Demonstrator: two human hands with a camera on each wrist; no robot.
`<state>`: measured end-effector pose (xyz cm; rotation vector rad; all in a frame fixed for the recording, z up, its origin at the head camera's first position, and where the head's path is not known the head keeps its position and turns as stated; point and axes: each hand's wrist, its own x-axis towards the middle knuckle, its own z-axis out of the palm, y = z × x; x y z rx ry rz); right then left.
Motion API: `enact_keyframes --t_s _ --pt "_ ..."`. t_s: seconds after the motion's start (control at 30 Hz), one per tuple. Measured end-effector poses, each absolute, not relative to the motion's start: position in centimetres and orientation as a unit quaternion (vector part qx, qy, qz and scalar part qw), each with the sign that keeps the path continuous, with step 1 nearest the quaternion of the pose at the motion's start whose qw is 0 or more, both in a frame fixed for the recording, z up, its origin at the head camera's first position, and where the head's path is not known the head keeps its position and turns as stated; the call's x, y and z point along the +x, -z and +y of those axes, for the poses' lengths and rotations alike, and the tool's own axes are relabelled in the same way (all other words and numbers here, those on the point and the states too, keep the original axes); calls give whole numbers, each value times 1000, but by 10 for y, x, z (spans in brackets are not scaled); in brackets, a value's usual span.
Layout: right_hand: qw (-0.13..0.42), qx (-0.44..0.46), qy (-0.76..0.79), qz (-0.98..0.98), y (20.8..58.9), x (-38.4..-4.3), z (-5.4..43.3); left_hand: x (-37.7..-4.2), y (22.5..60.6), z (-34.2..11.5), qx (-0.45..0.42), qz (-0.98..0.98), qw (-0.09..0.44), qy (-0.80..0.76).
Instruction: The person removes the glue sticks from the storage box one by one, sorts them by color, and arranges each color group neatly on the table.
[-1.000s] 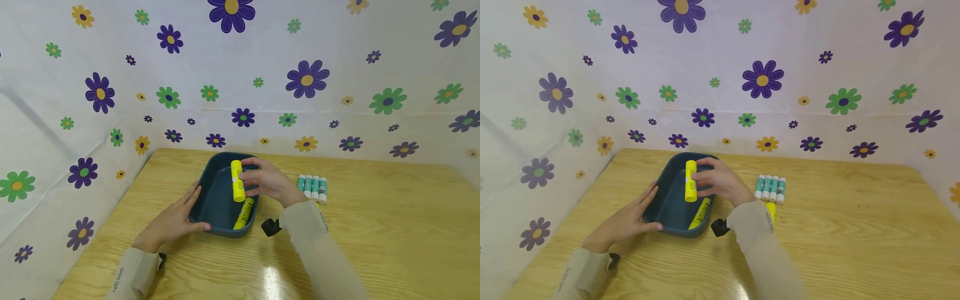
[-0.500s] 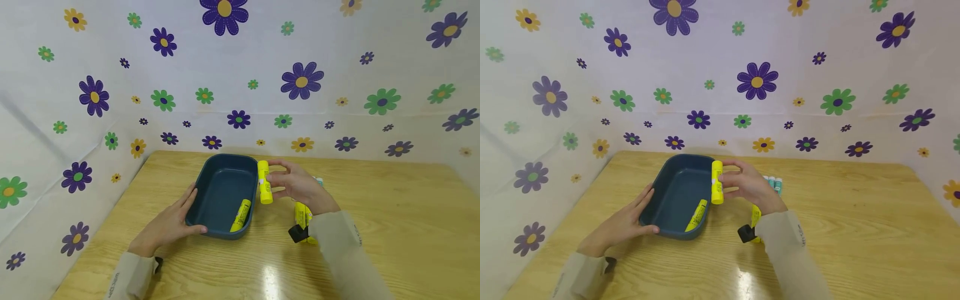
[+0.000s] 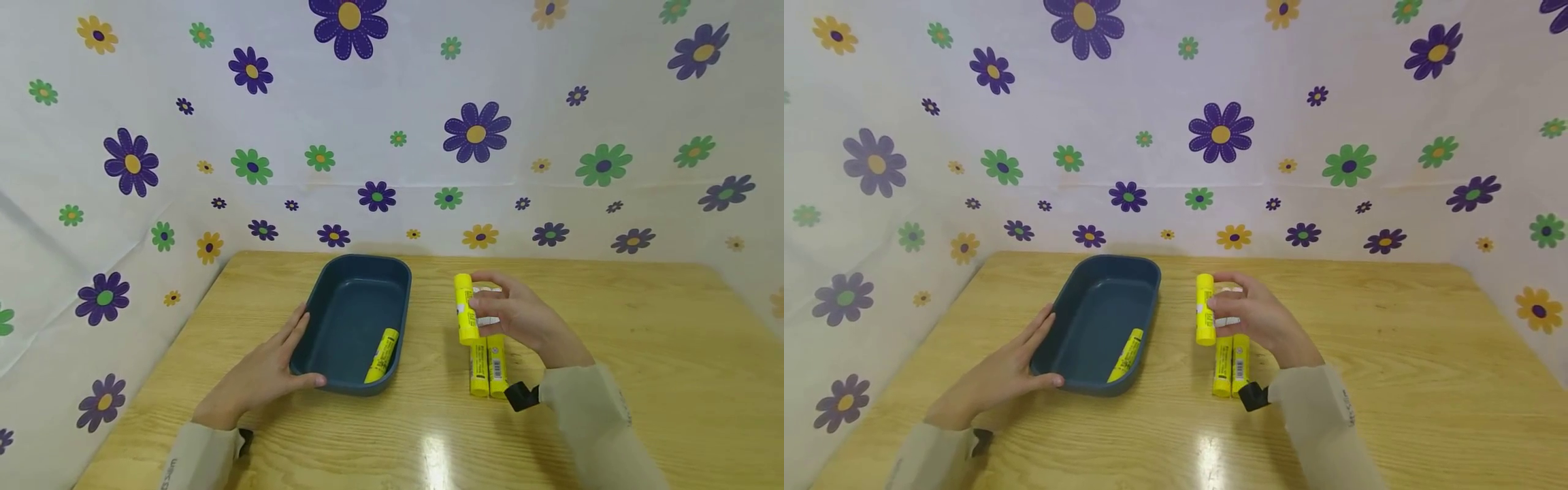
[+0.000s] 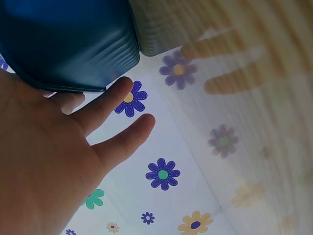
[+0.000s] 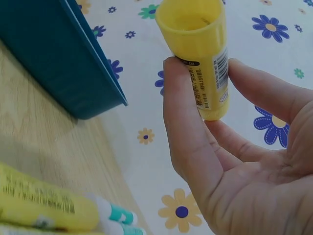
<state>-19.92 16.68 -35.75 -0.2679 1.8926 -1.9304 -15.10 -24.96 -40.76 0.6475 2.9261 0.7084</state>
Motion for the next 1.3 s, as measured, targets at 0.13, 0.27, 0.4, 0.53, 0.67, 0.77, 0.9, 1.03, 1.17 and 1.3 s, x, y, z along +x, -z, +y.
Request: enact_keyframes --t_s 0.13,0.27,0.4,0.53,0.67,0.77,0.9,1.03,1.17,1.3 --pt "212 -100 693 682 362 -194 177 -148 408 -253 206 952 31 -225" --pt "203 -89 686 693 365 -189 189 -147 407 -255 207 951 31 -228" --pt "191 -73 670 714 368 -184 203 -148 408 -253 212 949 31 -232" --pt "188 -61 655 729 373 -181 217 -148 409 -252 208 950 32 -231" --pt "185 -50 649 736 377 -177 229 -149 410 -250 207 950 35 -233" --pt "183 -42 641 744 378 -175 236 -149 408 -250 207 951 31 -228" --pt "188 -30 621 760 381 -172 241 -149 406 -250 207 953 28 -220" --pt "194 -19 594 780 384 -167 245 -149 404 -249 214 951 30 -222" --pt "199 -15 571 796 388 -165 247 -150 404 -248 216 950 28 -222" --pt "200 -12 556 807 392 -165 247 -151 406 -248 214 951 29 -223"
